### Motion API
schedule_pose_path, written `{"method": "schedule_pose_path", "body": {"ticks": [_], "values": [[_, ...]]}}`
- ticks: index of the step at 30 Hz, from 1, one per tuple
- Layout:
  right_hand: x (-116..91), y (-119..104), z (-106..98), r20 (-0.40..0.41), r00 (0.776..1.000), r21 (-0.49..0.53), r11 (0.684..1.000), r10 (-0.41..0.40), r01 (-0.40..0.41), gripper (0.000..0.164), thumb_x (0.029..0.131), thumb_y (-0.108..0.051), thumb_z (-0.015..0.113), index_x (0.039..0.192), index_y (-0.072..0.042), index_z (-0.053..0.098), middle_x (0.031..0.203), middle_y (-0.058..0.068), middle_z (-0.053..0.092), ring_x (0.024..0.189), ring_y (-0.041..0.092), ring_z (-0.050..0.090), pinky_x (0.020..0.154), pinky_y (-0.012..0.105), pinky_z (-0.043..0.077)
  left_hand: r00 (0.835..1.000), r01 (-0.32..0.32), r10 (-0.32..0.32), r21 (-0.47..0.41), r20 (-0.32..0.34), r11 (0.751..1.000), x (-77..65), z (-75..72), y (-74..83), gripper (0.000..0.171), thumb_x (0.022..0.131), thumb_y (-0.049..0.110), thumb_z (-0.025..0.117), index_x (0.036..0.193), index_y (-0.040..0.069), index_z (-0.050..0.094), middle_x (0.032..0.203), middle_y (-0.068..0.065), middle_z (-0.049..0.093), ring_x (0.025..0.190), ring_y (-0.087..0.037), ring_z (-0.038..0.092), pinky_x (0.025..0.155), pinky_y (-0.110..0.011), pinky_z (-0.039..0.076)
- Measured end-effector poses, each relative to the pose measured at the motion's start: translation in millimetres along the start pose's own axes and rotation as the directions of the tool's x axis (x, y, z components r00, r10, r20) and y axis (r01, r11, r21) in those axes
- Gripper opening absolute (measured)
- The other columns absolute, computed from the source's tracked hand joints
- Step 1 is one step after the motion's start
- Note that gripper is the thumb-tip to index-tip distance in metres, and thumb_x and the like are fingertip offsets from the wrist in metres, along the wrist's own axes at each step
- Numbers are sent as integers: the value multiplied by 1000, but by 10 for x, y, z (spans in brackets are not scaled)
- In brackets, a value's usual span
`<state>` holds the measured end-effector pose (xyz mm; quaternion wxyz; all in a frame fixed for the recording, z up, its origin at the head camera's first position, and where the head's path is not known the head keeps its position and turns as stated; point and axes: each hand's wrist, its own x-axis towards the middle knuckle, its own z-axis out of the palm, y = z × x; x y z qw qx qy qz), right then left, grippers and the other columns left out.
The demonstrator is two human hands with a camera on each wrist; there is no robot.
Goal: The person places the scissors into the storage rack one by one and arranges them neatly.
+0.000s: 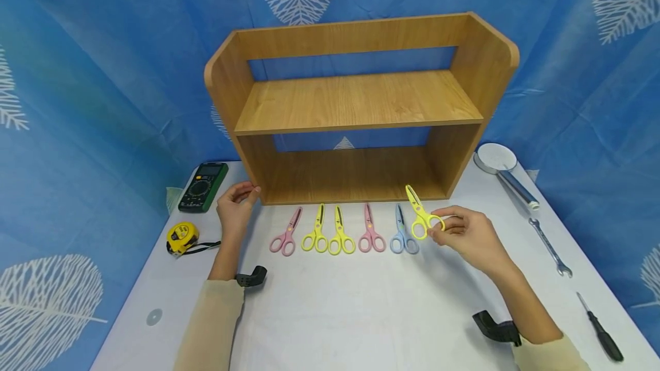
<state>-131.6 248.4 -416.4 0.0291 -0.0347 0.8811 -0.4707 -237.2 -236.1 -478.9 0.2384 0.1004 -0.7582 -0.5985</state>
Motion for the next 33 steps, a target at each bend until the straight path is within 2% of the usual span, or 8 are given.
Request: {"method": "schedule_pose_path", "body": {"ticks": [4, 7, 10, 13, 18, 25, 30, 33], "values": [[80, -378, -16, 1, 992, 121, 985, -123, 122, 41, 91, -18, 81, 126, -2, 66, 96, 13, 75, 81, 18, 74, 72, 27, 62, 1000, 3, -4, -30, -27, 1000, -3, 39, -19, 25, 88, 13, 83, 106, -1, 74, 95, -3, 73, 85, -4, 67, 74, -11, 53], [185, -657, -34, -9, 979, 187, 962, -203, 201, 38, 91, -16, 80, 124, -2, 66, 96, 8, 75, 81, 17, 74, 74, 26, 63, 999, 14, -15, -38, -42, 999, -13, 62, -25, 24, 88, 13, 83, 106, -1, 74, 94, -2, 74, 84, -4, 67, 73, -11, 53], [328, -943, -35, -19, 966, 227, 940, -256, 254, 39, 91, -16, 80, 125, -2, 67, 95, 2, 76, 82, 16, 72, 73, 26, 62, 998, 29, -31, -39, -58, 999, -22, 74, -37, 23, 88, 14, 83, 105, 0, 75, 93, -1, 74, 84, -4, 68, 72, -11, 53], [517, -1247, 7, -30, 958, 246, 927, -286, 284, 41, 92, -17, 80, 128, -2, 66, 95, 3, 76, 83, 17, 72, 73, 26, 62, 997, 32, -36, -49, -69, 998, -23, 83, -56, 23, 88, 14, 83, 105, 0, 75, 91, 3, 73, 84, -4, 68, 73, -11, 53], [895, -1697, 158, -64, 951, 250, 918, -301, 308, 42, 92, -16, 79, 129, -3, 67, 96, 9, 77, 80, 16, 72, 71, 23, 61, 996, 29, -35, -81, -78, 996, -28, 105, -67, 22, 89, 12, 82, 105, 0, 75, 88, 9, 72, 84, -4, 69, 73, -12, 54], [1376, -2165, 446, -59, 959, 201, 937, -279, 285, 40, 93, -19, 78, 130, -9, 68, 97, 6, 76, 84, 16, 70, 68, 24, 57, 996, 30, -35, -63, -84, 998, -52, 135, -74, 21, 89, 12, 81, 105, 0, 75, 89, 6, 73, 83, -2, 68, 73, -11, 53], [1651, -2415, 690, -24, 969, 202, 948, -245, 245, 40, 93, -19, 78, 130, -7, 67, 93, 5, 76, 82, 18, 74, 65, 24, 58, 995, 24, -30, -59, -95, 998, -49, 133, -62, 21, 89, 12, 82, 105, 1, 75, 89, 8, 73, 83, -2, 68, 75, -13, 53], [1761, -2502, 837, -9, 972, 183, 955, -235, 232, 40, 94, -20, 78, 129, -5, 68, 91, 4, 75, 80, 16, 73, 63, 23, 57, 995, 20, -26, -61, -100, 998, -44, 137, -56, 20, 89, 12, 82, 105, 0, 75, 90, 4, 74, 83, -2, 68, 75, -14, 53]]}}
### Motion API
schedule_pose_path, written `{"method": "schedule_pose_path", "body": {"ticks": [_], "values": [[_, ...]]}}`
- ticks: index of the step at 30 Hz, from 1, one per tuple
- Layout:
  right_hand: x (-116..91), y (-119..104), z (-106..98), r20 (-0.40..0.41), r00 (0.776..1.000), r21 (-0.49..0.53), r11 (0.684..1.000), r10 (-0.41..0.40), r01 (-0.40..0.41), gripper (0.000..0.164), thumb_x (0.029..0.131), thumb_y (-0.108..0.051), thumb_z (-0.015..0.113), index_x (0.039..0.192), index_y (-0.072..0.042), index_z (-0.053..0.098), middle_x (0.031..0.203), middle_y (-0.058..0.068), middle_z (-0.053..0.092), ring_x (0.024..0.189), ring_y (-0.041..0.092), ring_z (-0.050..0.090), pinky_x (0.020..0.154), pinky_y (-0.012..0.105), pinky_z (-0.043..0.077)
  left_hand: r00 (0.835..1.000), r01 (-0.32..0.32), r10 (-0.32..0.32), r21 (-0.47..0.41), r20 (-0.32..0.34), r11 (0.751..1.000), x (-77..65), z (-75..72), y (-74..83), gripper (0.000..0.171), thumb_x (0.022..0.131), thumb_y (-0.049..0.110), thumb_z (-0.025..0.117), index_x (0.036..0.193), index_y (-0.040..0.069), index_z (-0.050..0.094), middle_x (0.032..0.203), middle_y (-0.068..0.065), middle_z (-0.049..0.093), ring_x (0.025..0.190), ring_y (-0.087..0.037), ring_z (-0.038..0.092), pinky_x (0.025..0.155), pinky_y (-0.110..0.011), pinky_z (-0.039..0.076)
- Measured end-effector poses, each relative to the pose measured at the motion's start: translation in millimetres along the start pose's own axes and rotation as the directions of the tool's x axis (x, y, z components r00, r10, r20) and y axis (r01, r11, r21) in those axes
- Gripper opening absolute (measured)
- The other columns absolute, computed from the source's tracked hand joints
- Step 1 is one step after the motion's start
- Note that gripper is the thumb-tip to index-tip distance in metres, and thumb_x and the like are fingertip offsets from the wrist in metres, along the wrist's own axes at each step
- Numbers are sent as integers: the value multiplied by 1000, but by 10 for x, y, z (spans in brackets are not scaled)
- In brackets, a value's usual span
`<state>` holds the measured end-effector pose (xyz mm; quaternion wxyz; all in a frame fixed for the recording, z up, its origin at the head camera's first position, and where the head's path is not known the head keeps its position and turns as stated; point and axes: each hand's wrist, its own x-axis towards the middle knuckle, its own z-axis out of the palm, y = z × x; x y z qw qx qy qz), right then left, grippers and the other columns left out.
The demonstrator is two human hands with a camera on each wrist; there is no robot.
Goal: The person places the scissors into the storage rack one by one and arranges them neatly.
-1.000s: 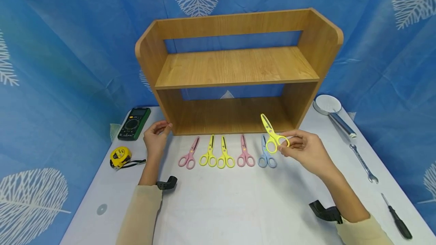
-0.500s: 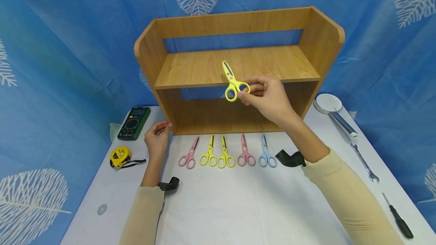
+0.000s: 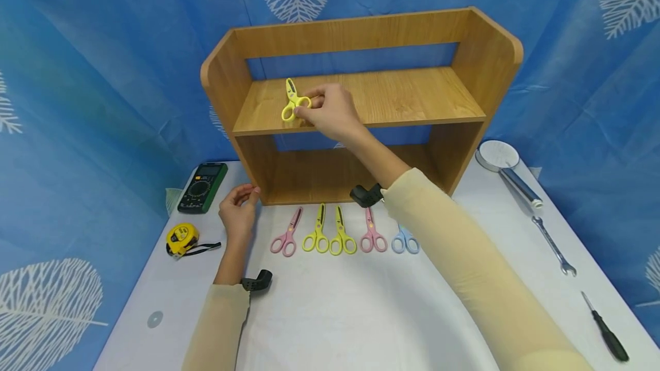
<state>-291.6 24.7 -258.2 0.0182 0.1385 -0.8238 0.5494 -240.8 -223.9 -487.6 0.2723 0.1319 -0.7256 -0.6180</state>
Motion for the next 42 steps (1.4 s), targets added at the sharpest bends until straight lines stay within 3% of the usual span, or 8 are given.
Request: {"method": "schedule_pose_path", "body": {"ticks": [5, 9, 15, 19, 24, 26, 31, 42], "values": [[129, -20, 215, -17, 1000, -40, 999, -5, 4, 38, 93, -20, 78, 127, -4, 69, 91, 5, 75, 75, 12, 70, 60, 21, 53, 1000, -3, 3, 8, 13, 1000, -9, 24, 19, 21, 90, 13, 81, 106, 0, 75, 99, -11, 76, 84, -3, 67, 75, -14, 52], [185, -39, 340, -13, 1000, -103, 995, -8, 7, 40, 94, -23, 77, 129, -6, 69, 96, 4, 75, 78, 12, 70, 62, 21, 54, 1000, -8, 7, 22, 16, 1000, -16, 44, 25, 20, 90, 13, 81, 106, 1, 75, 100, -11, 75, 85, -3, 67, 77, -16, 53], [214, -73, 432, -17, 1000, -363, 932, -13, 6, 36, 95, -41, 74, 124, -19, 72, 99, -5, 67, 83, 11, 59, 63, 24, 44, 1000, -24, 24, 15, 10, 1000, -12, 73, 34, 20, 90, 13, 81, 105, 1, 75, 96, -7, 75, 84, -2, 67, 77, -19, 53], [207, -62, 420, 1, 1000, -401, 916, -18, 17, 35, 95, -43, 73, 120, -18, 72, 101, -3, 66, 83, 13, 56, 64, 25, 42, 1000, -20, 19, 18, 22, 1000, -26, 82, 69, 23, 91, 14, 80, 107, -1, 75, 102, -15, 76, 87, -8, 68, 78, -18, 52], [120, -22, 275, 46, 998, -281, 958, -44, 56, 51, 96, -41, 72, 135, -9, 64, 122, 4, 66, 107, 16, 60, 86, 29, 53, 1000, -14, 14, 25, 24, 1000, -25, 78, 67, 22, 91, 13, 80, 107, 0, 75, 103, -18, 76, 86, -7, 69, 79, -20, 53], [49, 11, 181, 36, 996, -209, 974, -86, 92, 53, 95, -38, 74, 137, -6, 63, 123, 7, 65, 112, 17, 61, 91, 31, 54, 1000, -18, 17, 30, 14, 999, -5, 66, 26, 21, 90, 15, 81, 106, 2, 76, 101, -15, 76, 84, -2, 68, 79, -20, 53], [-227, 152, -125, -21, 985, -105, 980, -170, 167, 48, 92, -31, 79, 130, -4, 65, 106, 7, 64, 96, 19, 60, 83, 30, 52, 1000, -11, 10, 47, 10, 999, 0, 17, 32, 22, 91, 17, 80, 107, 3, 75, 102, -13, 76, 85, -2, 68, 80, -19, 53], [-1039, 841, -722, 13, 996, -202, 975, -92, 92, 45, 93, -38, 77, 130, -14, 65, 108, 3, 70, 94, 18, 65, 82, 33, 53, 1000, 10, -10, 31, 7, 999, -18, -11, 8, 23, 91, 15, 81, 108, 1, 75, 98, -5, 74, 87, -2, 68, 81, -17, 53]]}}
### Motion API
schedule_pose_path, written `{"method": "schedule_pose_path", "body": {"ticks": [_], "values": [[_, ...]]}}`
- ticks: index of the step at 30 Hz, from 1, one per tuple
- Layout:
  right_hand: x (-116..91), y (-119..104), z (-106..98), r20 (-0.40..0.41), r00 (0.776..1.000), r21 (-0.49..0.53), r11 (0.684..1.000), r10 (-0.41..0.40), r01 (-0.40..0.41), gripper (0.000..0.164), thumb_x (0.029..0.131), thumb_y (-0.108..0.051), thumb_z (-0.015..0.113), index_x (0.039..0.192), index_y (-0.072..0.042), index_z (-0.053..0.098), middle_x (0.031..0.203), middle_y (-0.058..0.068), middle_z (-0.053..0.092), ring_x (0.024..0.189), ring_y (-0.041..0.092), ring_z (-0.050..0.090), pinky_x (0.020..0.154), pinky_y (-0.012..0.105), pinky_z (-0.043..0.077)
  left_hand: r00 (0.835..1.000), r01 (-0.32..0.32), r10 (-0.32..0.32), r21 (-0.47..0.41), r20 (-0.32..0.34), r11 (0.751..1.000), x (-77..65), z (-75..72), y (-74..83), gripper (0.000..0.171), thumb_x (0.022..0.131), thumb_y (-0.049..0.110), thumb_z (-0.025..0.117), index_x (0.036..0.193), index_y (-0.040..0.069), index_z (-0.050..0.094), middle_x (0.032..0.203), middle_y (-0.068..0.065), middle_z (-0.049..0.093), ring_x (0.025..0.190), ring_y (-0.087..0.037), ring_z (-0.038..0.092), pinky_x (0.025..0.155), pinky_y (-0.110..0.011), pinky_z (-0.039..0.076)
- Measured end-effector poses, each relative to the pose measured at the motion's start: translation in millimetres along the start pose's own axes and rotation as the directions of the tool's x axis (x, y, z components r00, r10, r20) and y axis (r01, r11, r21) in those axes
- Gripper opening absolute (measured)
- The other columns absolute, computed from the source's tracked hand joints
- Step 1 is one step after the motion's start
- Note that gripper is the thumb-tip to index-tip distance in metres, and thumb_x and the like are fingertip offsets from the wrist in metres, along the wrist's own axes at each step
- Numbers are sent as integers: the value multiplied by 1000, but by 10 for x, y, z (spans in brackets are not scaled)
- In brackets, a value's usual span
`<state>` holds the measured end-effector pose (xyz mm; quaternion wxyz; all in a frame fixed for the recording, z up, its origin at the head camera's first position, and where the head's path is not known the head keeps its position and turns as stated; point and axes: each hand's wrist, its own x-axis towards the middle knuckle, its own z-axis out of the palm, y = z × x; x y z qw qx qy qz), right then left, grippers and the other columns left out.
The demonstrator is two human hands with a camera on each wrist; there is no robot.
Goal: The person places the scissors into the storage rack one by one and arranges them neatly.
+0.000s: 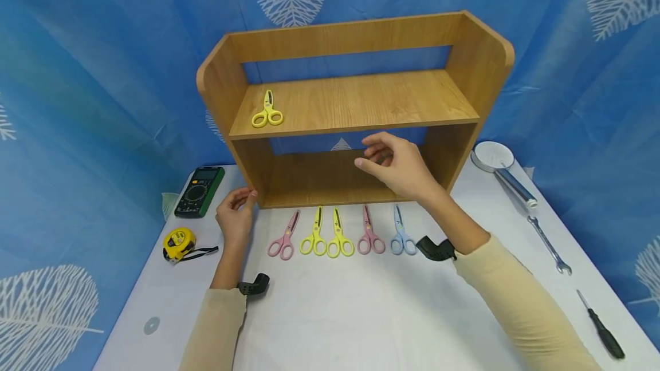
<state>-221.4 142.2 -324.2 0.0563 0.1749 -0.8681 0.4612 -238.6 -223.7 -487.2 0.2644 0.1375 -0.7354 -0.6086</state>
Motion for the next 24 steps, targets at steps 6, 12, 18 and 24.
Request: {"method": "schedule_pose_path", "body": {"ticks": [6, 12, 18, 24], "values": [[-501, 520, 0, 20, 996, -48, 995, 84, -83, 45, 94, -36, 77, 130, -11, 65, 113, 8, 72, 100, 21, 66, 84, 27, 54, 1000, -10, 10, 8, 14, 1000, 6, 10, -20, 25, 91, 17, 81, 109, 1, 74, 103, -12, 75, 88, -3, 68, 83, -19, 54], [-862, 1051, 133, 22, 982, -97, 978, 187, -184, 51, 92, -34, 80, 131, -6, 64, 117, 14, 73, 103, 25, 68, 84, 33, 55, 1000, 1, -1, 20, 5, 1000, 0, 6, -1, 25, 91, 20, 80, 109, 3, 74, 104, -10, 75, 89, -3, 67, 82, -18, 54], [-1140, 1354, 191, 71, 954, -148, 949, 291, -279, 56, 88, -33, 83, 133, -4, 64, 113, 12, 72, 102, 26, 67, 80, 32, 53, 1000, 0, 0, 8, 4, 1000, -11, 7, 8, 24, 91, 16, 81, 109, 1, 75, 98, -4, 75, 87, -2, 67, 81, -17, 54], [-1231, 1429, 238, 124, 940, -178, 939, 319, -295, 57, 84, -30, 87, 129, -1, 66, 108, 9, 68, 95, 22, 58, 76, 29, 47, 1000, -3, 3, -3, -1, 1000, -12, 3, 17, 22, 91, 14, 80, 107, 1, 74, 96, -1, 74, 86, -2, 67, 82, -17, 54]]}}
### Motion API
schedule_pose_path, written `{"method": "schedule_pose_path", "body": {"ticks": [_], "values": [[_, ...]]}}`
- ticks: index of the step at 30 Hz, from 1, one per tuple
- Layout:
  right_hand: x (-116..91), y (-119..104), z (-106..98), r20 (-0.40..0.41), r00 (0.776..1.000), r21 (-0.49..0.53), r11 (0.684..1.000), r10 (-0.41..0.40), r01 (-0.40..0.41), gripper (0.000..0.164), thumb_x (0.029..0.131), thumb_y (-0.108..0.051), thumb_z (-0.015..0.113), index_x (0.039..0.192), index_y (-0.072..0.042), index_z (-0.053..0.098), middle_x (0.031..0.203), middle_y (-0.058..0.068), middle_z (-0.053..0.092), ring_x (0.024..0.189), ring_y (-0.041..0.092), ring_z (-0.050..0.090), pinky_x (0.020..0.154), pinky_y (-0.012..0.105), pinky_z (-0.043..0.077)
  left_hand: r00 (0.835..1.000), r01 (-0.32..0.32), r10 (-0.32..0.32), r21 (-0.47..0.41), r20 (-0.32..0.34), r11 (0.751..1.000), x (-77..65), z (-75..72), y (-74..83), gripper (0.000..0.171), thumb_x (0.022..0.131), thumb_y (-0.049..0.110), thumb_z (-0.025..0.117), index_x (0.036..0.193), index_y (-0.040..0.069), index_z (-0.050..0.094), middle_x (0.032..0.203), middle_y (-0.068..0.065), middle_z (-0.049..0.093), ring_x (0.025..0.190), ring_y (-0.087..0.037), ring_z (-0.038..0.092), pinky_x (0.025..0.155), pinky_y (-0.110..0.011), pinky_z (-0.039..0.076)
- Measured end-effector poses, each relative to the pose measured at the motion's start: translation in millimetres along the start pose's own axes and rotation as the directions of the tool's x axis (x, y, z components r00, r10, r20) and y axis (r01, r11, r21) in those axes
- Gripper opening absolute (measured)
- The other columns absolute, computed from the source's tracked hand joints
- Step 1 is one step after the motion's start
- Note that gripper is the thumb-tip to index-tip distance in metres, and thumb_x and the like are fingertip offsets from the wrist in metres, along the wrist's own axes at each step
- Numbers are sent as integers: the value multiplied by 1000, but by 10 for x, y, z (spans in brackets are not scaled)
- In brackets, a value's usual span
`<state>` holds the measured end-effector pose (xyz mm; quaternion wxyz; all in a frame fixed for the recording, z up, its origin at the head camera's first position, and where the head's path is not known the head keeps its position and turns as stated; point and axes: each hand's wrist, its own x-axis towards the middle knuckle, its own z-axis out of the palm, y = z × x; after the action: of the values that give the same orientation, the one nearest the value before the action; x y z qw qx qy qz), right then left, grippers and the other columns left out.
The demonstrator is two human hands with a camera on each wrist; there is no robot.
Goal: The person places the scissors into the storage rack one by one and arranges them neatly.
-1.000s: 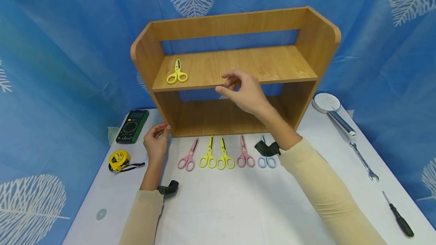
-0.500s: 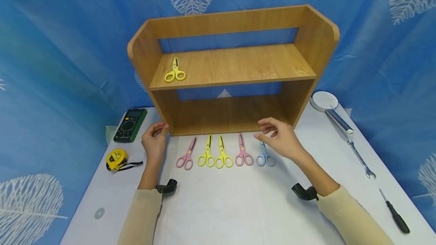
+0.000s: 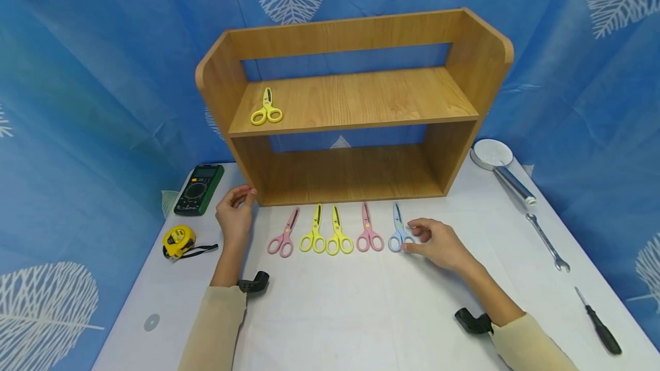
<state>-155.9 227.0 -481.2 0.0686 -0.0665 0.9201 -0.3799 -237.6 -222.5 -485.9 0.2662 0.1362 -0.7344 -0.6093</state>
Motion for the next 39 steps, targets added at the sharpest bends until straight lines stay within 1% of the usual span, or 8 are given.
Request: {"method": "schedule_pose_path", "body": {"ticks": [4, 9, 15, 19, 25, 30, 34, 39], "values": [[0, -5, 30, 17, 1000, -39, 999, -6, 6, 51, 81, -26, 89, 121, -1, 70, 104, 7, 66, 91, 20, 53, 76, 30, 44, 1000, 3, -3, 2, 1, 1000, 1, -5, -9, 23, 91, 14, 80, 108, 0, 74, 99, -4, 74, 87, -2, 67, 82, -17, 54], [12, -27, 38, 11, 1000, -63, 998, -10, 11, 40, 81, -20, 87, 112, -1, 71, 98, 7, 65, 87, 20, 53, 75, 31, 44, 1000, 14, -14, 3, 12, 1000, -3, -6, -8, 23, 91, 15, 80, 109, 2, 74, 103, -9, 75, 89, -4, 68, 80, -15, 54], [-20, -64, -41, 7, 998, 18, 998, 64, -64, 37, 85, -18, 81, 116, -1, 68, 84, 2, 71, 75, 16, 60, 64, 28, 48, 999, 26, -26, 11, 35, 1000, -11, -4, -6, 24, 92, 17, 80, 111, 3, 74, 108, -13, 75, 93, -8, 68, 77, -11, 53], [-53, -180, -151, 0, 998, 64, 996, 64, -64, 40, 88, -20, 80, 121, -1, 67, 84, 2, 73, 75, 17, 62, 63, 29, 50, 999, 19, -20, 26, 31, 999, -4, -9, -7, 25, 93, 20, 79, 111, 3, 74, 109, -15, 75, 94, -9, 68, 78, -11, 52], [-160, -592, -421, -45, 998, 134, 989, -53, 58, 41, 89, -20, 82, 124, -3, 69, 85, 3, 75, 77, 18, 67, 64, 28, 53, 999, 33, -34, 35, 36, 999, 5, -9, -1, 27, 95, 24, 77, 113, 5, 73, 111, -12, 73, 97, -10, 66, 79, -12, 52], [-158, -1069, -665, -110, 981, 214, 960, -161, 182, 40, 91, -26, 81, 125, -9, 69, 89, 5, 75, 81, 15, 70, 69, 27, 53, 999, 27, -28, 33, 38, 999, 5, -10, 14, 26, 94, 24, 77, 113, 5, 74, 110, -12, 74, 96, -9, 67, 79, -12, 53], [32, -1452, -828, -195, 954, 265, 924, -228, 276, 38, 92, -24, 80, 125, -9, 70, 91, 5, 76, 82, 15, 68, 69, 24, 54, 999, 23, -24, 32, 26, 999, 6, -14, 9, 25, 94, 22, 77, 111, 4, 74, 109, -12, 74, 94, -7, 68, 78, -11, 52], [487, -1861, -906, -270, 934, 247, 920, -235, 303, 42, 91, -28, 81, 127, -9, 70, 92, 3, 77, 83, 15, 63, 69, 20, 52, 1000, 21, -22, 30, 16, 999, 5, -10, -13, 22, 94, 19, 77, 111, 4, 74, 106, -11, 74, 92, -5, 67, 77, -12, 52]]}}
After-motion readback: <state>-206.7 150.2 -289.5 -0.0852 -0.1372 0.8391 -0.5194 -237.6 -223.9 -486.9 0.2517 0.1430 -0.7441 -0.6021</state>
